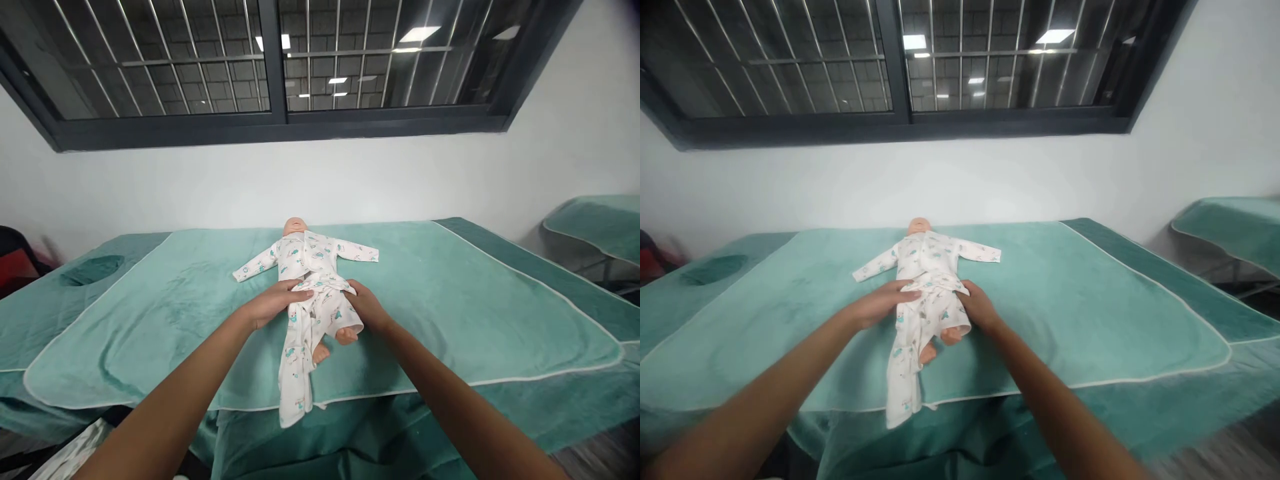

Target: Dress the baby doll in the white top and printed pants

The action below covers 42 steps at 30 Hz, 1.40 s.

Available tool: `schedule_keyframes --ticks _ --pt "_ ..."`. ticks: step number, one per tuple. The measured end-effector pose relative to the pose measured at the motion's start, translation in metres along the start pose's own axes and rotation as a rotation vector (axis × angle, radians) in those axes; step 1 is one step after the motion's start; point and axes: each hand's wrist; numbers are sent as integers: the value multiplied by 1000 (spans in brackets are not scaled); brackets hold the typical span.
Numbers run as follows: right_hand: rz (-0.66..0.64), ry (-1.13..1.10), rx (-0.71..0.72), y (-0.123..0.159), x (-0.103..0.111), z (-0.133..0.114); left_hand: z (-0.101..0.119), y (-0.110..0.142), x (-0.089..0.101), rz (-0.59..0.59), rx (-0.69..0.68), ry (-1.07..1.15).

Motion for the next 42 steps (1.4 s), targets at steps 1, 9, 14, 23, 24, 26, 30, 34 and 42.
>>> schedule_keyframes --ticks 1,9,14,23,24,26,30,34,42 --pt "-25 14 27 -2 2 0 0 4 0 -46 9 105" --pt "-49 35 175 -11 7 -11 10 19 -24 -141 -89 281" --pt "-99 70 234 -11 14 -38 22 15 -32 -4 -242 -113" --pt "-405 303 240 -13 -12 -98 2 -12 -20 274 -260 12" --pt "-417 336 230 -17 -14 -100 2 -9 -18 250 -255 72" --pt "-432 311 216 -25 -14 -103 3 0 -12 136 -212 103" --pt "-469 63 149 -35 -11 -104 -1 13 -4 -52 -48 22" --pt "-527 -219 -10 -35 -19 -100 -7 2 -6 57 -159 348" --pt "-648 -142 -119 -38 -26 -93 -8 -12 -6 130 -62 489"
Point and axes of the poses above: each hand's wrist, its own y-axis away from the middle knuckle, its own x-axis out of the back of the hand, z = x × y, and after that the axes turned 8 degrees about x, right-handed
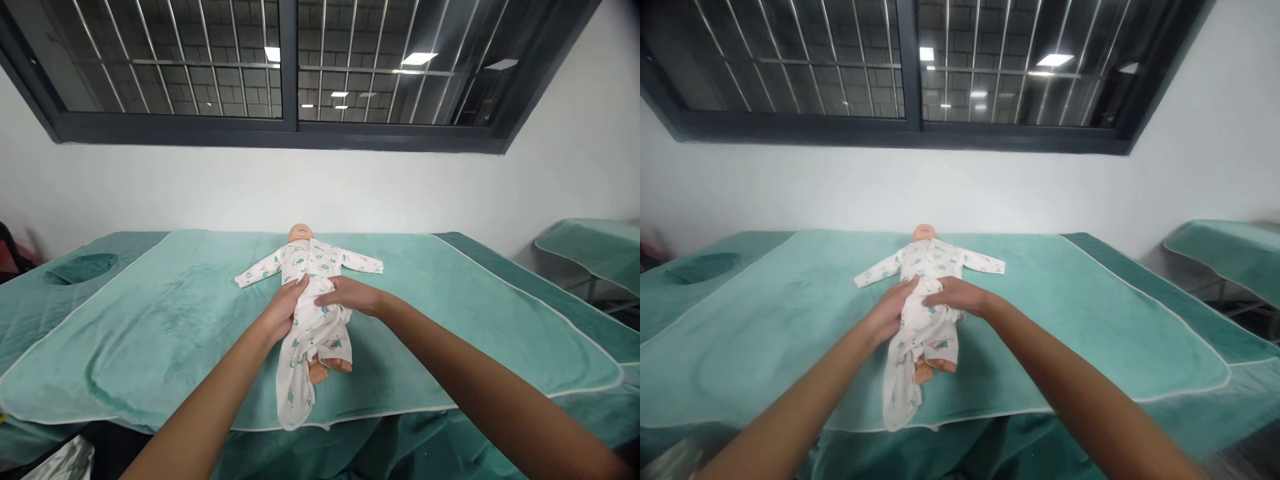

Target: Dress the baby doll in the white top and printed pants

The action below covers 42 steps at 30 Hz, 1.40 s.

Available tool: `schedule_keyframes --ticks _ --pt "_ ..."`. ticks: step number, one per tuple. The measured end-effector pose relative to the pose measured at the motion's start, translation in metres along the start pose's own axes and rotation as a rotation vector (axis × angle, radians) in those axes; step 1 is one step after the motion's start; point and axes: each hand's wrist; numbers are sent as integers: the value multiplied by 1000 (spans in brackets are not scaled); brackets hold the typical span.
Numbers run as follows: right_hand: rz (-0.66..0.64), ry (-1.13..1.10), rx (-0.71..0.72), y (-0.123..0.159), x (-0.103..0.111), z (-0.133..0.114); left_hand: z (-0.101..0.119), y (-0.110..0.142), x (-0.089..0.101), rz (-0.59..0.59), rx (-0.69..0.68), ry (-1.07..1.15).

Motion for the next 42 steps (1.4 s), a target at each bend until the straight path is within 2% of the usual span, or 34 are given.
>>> schedule_keyframes --ticks 2,4,6,9,12,14,15,17,19,22,24,28,30,32,35,37,39,42 --pt "85 -106 48 -2 2 2 0 5 5 -82 56 -139" --pt "101 -199 67 -5 3 5 0 8 9 -142 79 -204" --pt "58 -252 69 -6 1 6 -3 8 9 -112 32 -113" --pt "-21 -233 24 -6 -2 5 -9 2 3 5 -45 99" --pt "-153 -83 -75 -5 -5 2 -13 -2 0 51 -14 181" --pt "-198 -25 -103 -6 -6 3 -13 -1 2 64 16 180" --pt "-174 -45 -89 -6 -7 5 -13 0 5 80 21 159" --pt "-37 -156 -25 -8 -6 11 -12 3 11 96 14 75" --pt "102 -273 30 -10 -6 18 -13 7 17 32 29 -44" --pt "166 -337 69 -12 -5 24 -19 10 21 -75 48 -86" --pt "113 -345 74 -11 -6 23 -24 9 20 -46 4 36" --pt "-175 -196 -60 -9 -8 15 -32 4 15 41 -54 285" --pt "-247 -103 -104 -9 -8 12 -32 3 12 60 -70 345" --pt "-203 -117 -86 -11 -8 13 -32 3 9 59 -74 379" --pt "-35 -302 21 -15 -8 21 -32 3 7 64 -44 352" --pt "14 -399 81 -17 -10 28 -33 2 8 76 -43 298" --pt "-26 -399 80 -17 -12 30 -34 1 10 127 -69 241" --pt "-177 -203 3 -14 -13 24 -32 7 9 292 -128 139"
Point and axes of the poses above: each hand's wrist, its own y-axis away from the middle knuckle, its own x-axis out of the back of the hand, z = x × y, and after that the axes turned 8 degrees about x, right-handed
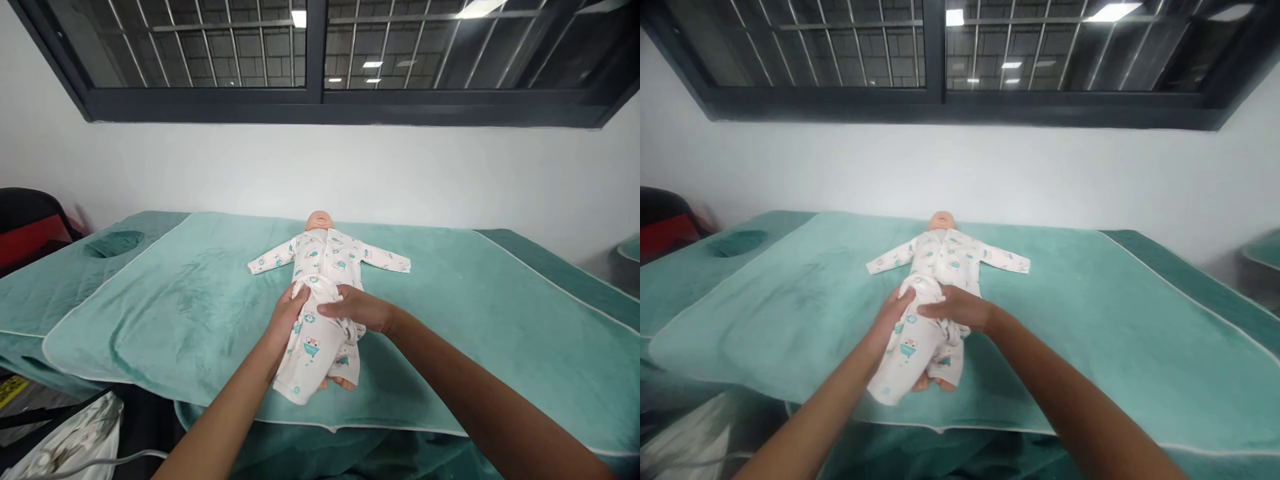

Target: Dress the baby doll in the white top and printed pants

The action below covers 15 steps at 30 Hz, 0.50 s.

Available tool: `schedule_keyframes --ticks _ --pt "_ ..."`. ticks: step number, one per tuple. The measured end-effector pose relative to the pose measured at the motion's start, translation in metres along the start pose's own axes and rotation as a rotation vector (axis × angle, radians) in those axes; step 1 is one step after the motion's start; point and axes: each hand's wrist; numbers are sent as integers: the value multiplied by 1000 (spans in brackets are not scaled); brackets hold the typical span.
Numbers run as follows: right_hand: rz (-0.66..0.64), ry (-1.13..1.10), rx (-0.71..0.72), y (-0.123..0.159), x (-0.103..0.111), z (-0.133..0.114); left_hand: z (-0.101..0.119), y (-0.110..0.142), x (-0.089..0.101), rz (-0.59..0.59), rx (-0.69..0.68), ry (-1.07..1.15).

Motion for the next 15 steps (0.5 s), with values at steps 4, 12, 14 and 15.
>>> schedule_keyframes --ticks 4,12,14,15 --pt "-228 311 -131 4 0 -15 -5 35 -11 177 -17 -14" --pt "-296 916 -47 -5 -16 -3 -64 106 -44 603 134 433" --pt "-303 1047 -6 -5 -22 4 -79 112 -42 675 169 497" --pt "-290 1111 12 -4 -25 7 -86 113 -38 697 179 498"
Point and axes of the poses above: each hand's wrist, its own y-axis away from the middle knuckle, its own x-axis out of the back of the hand, z = x × y, and after that the axes turned 8 degrees about x, right-handed
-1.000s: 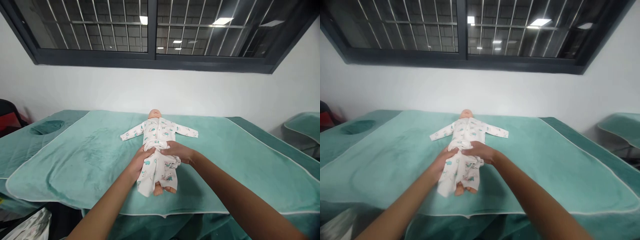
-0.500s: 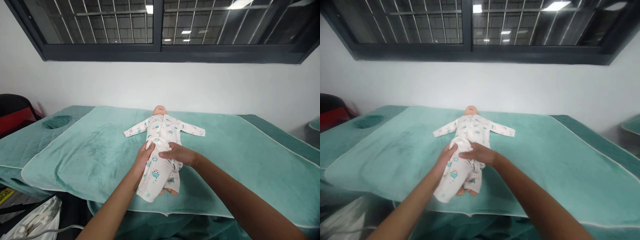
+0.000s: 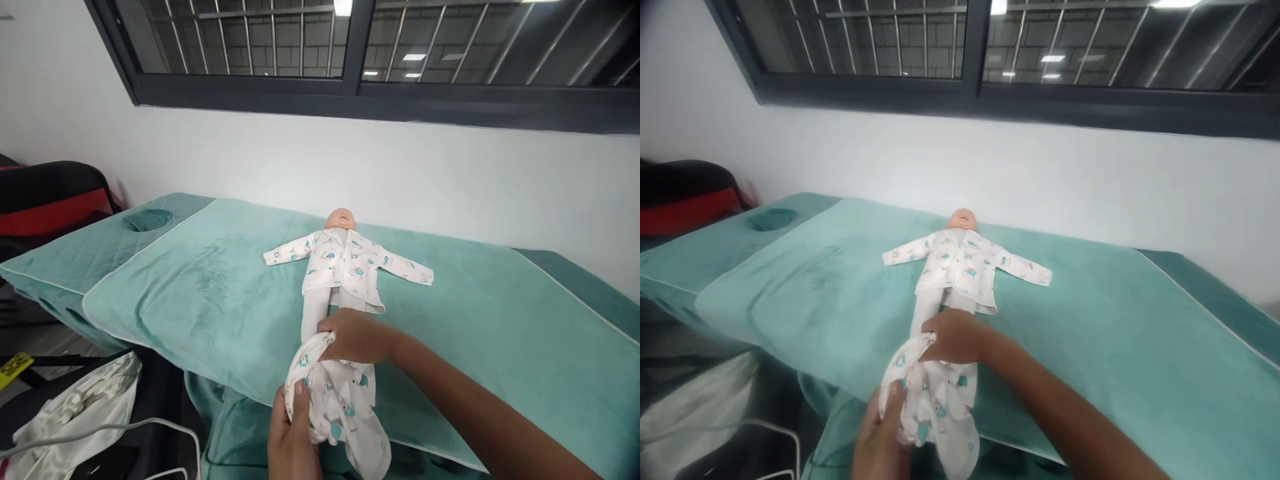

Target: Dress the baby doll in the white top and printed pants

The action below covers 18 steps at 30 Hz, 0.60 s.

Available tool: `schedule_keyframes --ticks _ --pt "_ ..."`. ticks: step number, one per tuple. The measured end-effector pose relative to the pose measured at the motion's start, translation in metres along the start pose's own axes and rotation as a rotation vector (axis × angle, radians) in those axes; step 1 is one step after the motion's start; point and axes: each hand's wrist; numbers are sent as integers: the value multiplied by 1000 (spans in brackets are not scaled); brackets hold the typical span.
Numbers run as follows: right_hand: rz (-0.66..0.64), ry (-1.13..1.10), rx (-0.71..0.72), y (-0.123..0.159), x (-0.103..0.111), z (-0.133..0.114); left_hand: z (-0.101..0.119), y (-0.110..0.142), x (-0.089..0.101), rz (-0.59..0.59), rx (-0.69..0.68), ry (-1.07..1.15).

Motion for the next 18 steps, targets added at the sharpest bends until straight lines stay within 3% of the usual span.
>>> schedule_keyframes --ticks 5,8,12,15,18 --pt "91 237 -111 0 -10 -8 -4 -23 18 10 -69 -209" --pt "92 212 -134 -2 -11 -9 2 -31 18 -53 -59 -268" --pt "127 -24 -155 -2 -9 -2 17 -32 9 -193 -98 -307" --pt "137 -274 -164 2 -6 2 34 -42 2 -229 -268 -444" --pt "65 -593 -121 7 -1 5 51 -63 -5 -258 -465 -590"
Point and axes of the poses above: each hand's wrist, its own y-axis away from the middle knuckle, its own x-axis out of the back of the hand, z = x × y, and after that the axes turned 8 degrees about x, right-handed
